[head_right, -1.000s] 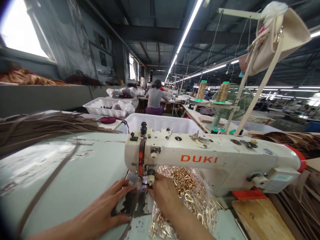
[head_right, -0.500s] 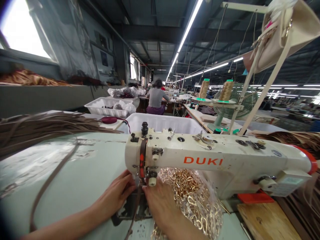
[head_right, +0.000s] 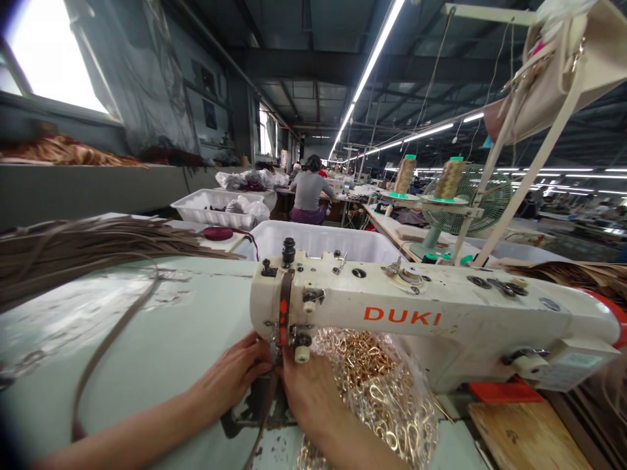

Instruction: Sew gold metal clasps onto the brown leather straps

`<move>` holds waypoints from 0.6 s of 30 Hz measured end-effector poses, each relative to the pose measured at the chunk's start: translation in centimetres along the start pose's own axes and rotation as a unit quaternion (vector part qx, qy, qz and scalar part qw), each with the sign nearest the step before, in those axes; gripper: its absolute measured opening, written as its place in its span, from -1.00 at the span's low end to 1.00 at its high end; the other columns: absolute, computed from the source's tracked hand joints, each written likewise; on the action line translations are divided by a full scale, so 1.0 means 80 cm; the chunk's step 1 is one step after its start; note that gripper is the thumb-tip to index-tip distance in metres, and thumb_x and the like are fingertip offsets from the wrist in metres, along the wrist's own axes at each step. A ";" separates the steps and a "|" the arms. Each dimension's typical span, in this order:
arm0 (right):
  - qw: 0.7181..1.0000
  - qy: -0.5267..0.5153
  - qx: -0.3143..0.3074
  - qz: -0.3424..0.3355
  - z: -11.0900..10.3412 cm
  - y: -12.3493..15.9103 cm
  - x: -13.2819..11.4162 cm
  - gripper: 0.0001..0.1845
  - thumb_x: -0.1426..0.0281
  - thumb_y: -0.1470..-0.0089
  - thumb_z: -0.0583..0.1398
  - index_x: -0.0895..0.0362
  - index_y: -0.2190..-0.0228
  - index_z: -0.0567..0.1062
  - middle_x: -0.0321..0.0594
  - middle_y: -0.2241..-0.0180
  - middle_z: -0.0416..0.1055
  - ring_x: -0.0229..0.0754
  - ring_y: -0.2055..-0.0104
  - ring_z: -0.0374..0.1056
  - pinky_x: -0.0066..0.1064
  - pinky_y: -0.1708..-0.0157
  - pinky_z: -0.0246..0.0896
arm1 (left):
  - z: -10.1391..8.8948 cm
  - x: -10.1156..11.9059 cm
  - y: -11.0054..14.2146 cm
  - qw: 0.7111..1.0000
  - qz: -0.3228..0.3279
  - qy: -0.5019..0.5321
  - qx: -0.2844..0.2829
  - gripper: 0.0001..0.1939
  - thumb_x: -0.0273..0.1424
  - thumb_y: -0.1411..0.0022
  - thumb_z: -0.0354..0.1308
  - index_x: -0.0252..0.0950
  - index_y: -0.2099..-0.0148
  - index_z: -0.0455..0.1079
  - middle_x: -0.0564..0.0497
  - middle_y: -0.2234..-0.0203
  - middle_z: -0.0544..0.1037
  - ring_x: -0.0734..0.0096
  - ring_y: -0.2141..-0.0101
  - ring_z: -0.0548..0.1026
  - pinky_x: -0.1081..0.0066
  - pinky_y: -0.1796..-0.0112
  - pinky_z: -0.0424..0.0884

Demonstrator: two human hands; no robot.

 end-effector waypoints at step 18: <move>0.996 -0.067 -0.046 0.033 -0.039 0.018 0.034 -0.67 0.13 -0.14 0.13 0.12 0.26 0.48 -0.16 0.29 0.47 -0.07 0.24 0.40 -0.39 0.31 0.20 | -0.017 0.001 0.009 0.998 -0.013 -0.044 -0.037 -0.86 -0.38 -0.20 0.06 -0.16 0.18 0.39 0.04 0.12 0.35 0.32 0.18 0.41 0.37 0.15 0.31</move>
Point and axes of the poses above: each hand's wrist, its own y-axis away from the middle knuckle, its own z-axis out of the palm, x = y × z, the point moved 2 cm from there along -y, towards the middle knuckle
